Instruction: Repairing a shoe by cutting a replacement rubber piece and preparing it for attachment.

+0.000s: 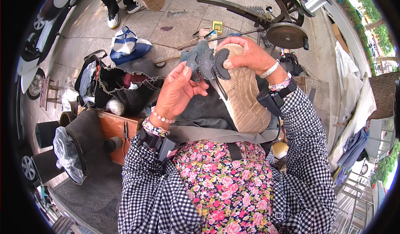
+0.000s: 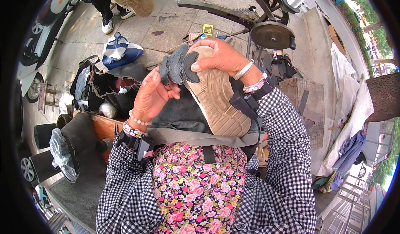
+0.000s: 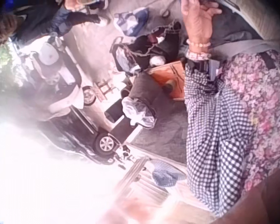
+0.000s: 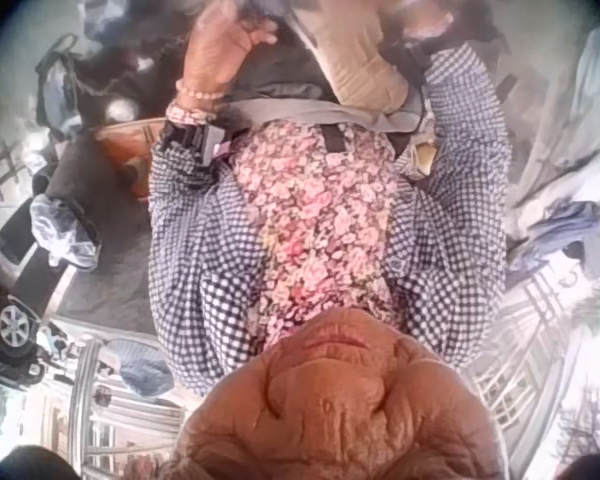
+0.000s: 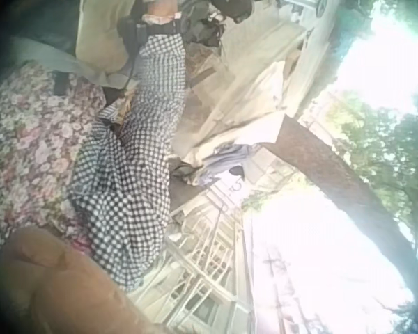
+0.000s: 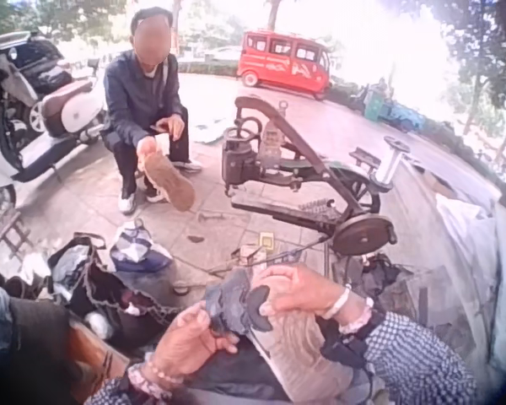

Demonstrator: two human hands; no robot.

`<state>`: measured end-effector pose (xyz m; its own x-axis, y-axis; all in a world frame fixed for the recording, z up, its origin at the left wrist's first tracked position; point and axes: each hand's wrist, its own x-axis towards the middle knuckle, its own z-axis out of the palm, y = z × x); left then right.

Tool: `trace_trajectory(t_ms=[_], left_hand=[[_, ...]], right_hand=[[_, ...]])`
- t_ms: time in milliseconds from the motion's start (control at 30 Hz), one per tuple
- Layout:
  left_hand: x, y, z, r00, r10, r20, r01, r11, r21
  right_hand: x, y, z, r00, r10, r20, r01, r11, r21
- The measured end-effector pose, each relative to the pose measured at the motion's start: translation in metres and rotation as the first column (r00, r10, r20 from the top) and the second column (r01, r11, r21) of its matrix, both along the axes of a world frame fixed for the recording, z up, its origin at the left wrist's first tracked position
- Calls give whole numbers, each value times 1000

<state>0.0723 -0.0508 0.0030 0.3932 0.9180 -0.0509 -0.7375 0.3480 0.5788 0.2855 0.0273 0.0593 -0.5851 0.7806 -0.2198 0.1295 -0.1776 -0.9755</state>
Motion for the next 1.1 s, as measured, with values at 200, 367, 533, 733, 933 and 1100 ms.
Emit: trace_trajectory(t_ms=[200,367,533,733,933,1100], left_hand=[[-6,-1,4,917,166,-363,-159,986,49],[-12,-7,-11,874,147,-464,-184,982,-35],[-17,-10,-18,935,177,-308,-226,965,-131],[-15,-38,12,926,185,-329,-161,982,98],[40,-40,42,714,-91,-695,270,950,154],[62,-34,33,869,-128,-477,246,950,192]], right_hand=[[-11,0,-15,998,67,6,-67,997,-45],[-18,2,-37,970,81,227,-120,979,166],[17,-19,-39,940,76,333,-208,899,385],[42,-94,-22,941,-222,254,-28,699,715],[47,-153,-7,980,-185,-67,197,923,329],[53,-171,-24,922,-358,-145,387,857,341]])
